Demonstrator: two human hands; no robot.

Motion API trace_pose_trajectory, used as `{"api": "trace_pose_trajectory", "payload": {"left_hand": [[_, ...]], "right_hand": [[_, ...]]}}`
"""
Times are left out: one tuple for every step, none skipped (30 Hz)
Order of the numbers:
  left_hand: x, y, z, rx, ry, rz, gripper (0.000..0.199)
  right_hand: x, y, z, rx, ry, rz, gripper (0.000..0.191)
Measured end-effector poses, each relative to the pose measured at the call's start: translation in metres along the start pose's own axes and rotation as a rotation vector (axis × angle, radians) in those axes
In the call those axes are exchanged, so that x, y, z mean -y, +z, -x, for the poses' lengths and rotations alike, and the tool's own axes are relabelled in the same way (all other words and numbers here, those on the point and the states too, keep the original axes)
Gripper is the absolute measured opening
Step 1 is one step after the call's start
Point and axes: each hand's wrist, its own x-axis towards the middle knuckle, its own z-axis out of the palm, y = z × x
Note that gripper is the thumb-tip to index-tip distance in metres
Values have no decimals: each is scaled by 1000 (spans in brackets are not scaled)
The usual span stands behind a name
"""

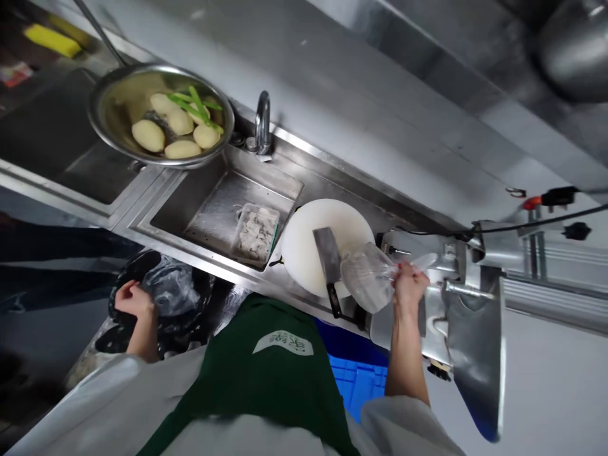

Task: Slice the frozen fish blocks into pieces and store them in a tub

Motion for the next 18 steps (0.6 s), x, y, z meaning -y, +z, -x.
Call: {"api": "trace_pose_trajectory", "payload": {"left_hand": [[-6, 9, 8, -24, 19, 60, 4], [-14, 18, 19, -7, 60, 127, 2], [-25, 27, 35, 45, 120, 195, 6], [-39, 38, 53, 125, 196, 247, 10], [-56, 49, 74, 232, 282, 280, 14], [-74, 60, 97, 348, 378, 311, 17], [-95, 72, 121, 476, 485, 325, 18], [-118, 84, 146, 603, 593, 327, 19], [-141, 96, 172, 722, 688, 333, 20], [-165, 108, 196, 845, 773, 338, 21], [-189, 120, 221, 969, 850, 344, 22], [-212, 132, 245, 1071, 912, 356, 23], [-234, 145, 268, 1170, 966, 360, 23], [-254, 158, 291, 1277, 1018, 343, 23], [-272, 170, 312, 1376, 1064, 307, 24], [-288, 183, 333, 1461, 1098, 255, 25], [-300, 194, 352, 1531, 1118, 194, 26], [-310, 205, 369, 1586, 1136, 127, 28]], "right_hand": [[-2, 5, -7, 4, 3, -9, 37], [-4, 10, -14, 3, 9, -22, 39], [-6, 16, -21, 8, 12, -33, 40], [-8, 22, -29, 34, 5, -38, 41], [-11, 28, -37, 70, -1, -40, 42], [-15, 34, -44, 112, -1, -39, 43], [-20, 40, -50, 159, 6, -30, 44], [-25, 46, -56, 211, 16, -12, 43], [-30, 52, -60, 261, 26, 9, 43], [-36, 57, -62, 306, 36, 29, 43], [-42, 62, -63, 345, 41, 36, 43], [-47, 66, -63, 381, 47, 30, 42], [-52, 69, -62, 420, 50, 12, 42], [-56, 71, -61, 459, 51, -17, 43], [-60, 72, -60, 501, 52, -47, 44], [-64, 71, -60, 546, 50, -74, 45], [-67, 69, -61, 585, 46, -96, 46], [-70, 66, -63, 612, 43, -109, 48]]}}
